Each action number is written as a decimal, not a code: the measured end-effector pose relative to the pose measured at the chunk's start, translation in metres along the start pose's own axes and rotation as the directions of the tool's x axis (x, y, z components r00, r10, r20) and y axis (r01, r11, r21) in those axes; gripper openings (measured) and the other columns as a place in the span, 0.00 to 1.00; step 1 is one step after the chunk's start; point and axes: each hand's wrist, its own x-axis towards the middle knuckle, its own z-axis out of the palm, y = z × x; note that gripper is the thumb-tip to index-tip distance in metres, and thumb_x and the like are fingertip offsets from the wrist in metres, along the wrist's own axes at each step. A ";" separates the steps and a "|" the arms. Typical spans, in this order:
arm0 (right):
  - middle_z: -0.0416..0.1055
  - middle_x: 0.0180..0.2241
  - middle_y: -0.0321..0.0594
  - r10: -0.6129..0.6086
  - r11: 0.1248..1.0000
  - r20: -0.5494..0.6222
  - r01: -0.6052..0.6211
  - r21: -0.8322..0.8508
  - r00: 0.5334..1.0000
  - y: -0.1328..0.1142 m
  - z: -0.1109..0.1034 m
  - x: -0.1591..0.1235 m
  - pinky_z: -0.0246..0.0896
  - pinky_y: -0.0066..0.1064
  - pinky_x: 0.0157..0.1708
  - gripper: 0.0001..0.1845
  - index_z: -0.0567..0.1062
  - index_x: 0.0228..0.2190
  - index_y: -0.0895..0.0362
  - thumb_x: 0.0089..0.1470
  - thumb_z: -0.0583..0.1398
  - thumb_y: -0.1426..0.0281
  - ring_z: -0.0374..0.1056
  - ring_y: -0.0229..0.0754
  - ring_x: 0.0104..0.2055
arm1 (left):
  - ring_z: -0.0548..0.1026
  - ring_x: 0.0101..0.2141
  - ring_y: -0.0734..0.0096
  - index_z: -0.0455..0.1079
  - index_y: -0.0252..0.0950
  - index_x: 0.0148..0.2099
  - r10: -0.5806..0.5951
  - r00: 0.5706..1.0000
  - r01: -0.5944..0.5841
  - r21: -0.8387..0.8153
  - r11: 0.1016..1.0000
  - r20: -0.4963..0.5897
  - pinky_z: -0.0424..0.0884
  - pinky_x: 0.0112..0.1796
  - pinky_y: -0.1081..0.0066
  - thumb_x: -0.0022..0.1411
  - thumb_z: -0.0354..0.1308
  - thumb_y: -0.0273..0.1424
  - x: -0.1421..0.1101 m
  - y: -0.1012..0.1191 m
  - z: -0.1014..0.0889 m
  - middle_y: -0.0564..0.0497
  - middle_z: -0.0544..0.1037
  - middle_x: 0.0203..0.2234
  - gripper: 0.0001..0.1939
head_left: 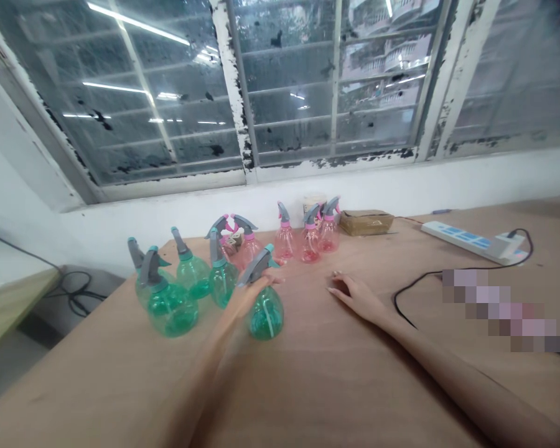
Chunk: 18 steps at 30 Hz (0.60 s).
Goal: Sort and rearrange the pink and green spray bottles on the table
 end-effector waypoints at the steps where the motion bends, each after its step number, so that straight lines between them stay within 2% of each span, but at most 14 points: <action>1: 0.71 0.50 0.51 -0.001 1.000 0.002 0.001 0.001 1.000 -0.001 0.000 0.000 0.62 0.47 0.53 0.18 0.72 0.44 0.57 0.57 0.56 0.59 0.68 0.53 0.51 | 0.77 0.42 0.56 0.75 0.37 0.34 0.000 1.000 0.001 0.002 1.000 -0.015 0.71 0.45 0.62 0.53 0.55 0.39 0.000 0.001 0.001 0.47 0.81 0.31 0.12; 4: 0.71 0.50 0.51 0.002 1.000 0.010 -0.002 0.018 1.000 -0.003 -0.001 0.000 0.63 0.47 0.52 0.17 0.72 0.43 0.57 0.57 0.56 0.59 0.69 0.52 0.51 | 0.79 0.35 0.60 0.74 0.36 0.36 0.010 0.998 -0.008 0.028 1.000 -0.068 0.71 0.42 0.64 0.56 0.55 0.40 0.000 0.002 0.002 0.50 0.80 0.26 0.14; 8: 0.71 0.51 0.51 -0.002 1.000 -0.004 0.002 0.012 1.000 -0.004 -0.003 0.000 0.60 0.48 0.54 0.16 0.71 0.43 0.56 0.57 0.56 0.60 0.67 0.53 0.53 | 0.77 0.26 0.65 0.71 0.36 0.27 0.055 0.990 -0.044 0.078 0.996 -0.133 0.71 0.40 0.65 0.56 0.54 0.40 0.004 -0.003 0.003 0.52 0.76 0.18 0.14; 12: 0.70 0.51 0.51 -0.016 1.000 -0.010 0.016 0.008 1.000 -0.002 -0.001 0.000 0.60 0.48 0.54 0.16 0.72 0.43 0.56 0.57 0.56 0.59 0.67 0.53 0.54 | 0.76 0.22 0.66 0.69 0.37 0.25 0.035 0.995 -0.034 0.012 0.999 -0.092 0.71 0.32 0.67 0.56 0.56 0.41 0.009 -0.008 0.004 0.53 0.75 0.17 0.14; 14: 0.71 0.51 0.52 -0.023 1.000 -0.015 0.023 0.008 1.000 0.000 0.000 0.000 0.60 0.48 0.54 0.16 0.72 0.42 0.57 0.57 0.56 0.60 0.67 0.53 0.54 | 0.76 0.23 0.66 0.70 0.36 0.28 0.042 0.997 -0.041 0.007 0.999 -0.061 0.71 0.33 0.67 0.57 0.55 0.42 0.012 -0.010 0.004 0.53 0.75 0.17 0.14; 18: 0.71 0.51 0.52 -0.019 1.000 -0.021 0.019 0.005 1.000 0.001 0.001 0.000 0.59 0.48 0.55 0.16 0.72 0.42 0.56 0.57 0.56 0.60 0.66 0.53 0.54 | 0.77 0.27 0.67 0.73 0.36 0.40 0.086 0.996 -0.085 0.025 0.996 -0.036 0.69 0.45 0.65 0.58 0.55 0.42 0.011 -0.008 0.005 0.52 0.79 0.25 0.16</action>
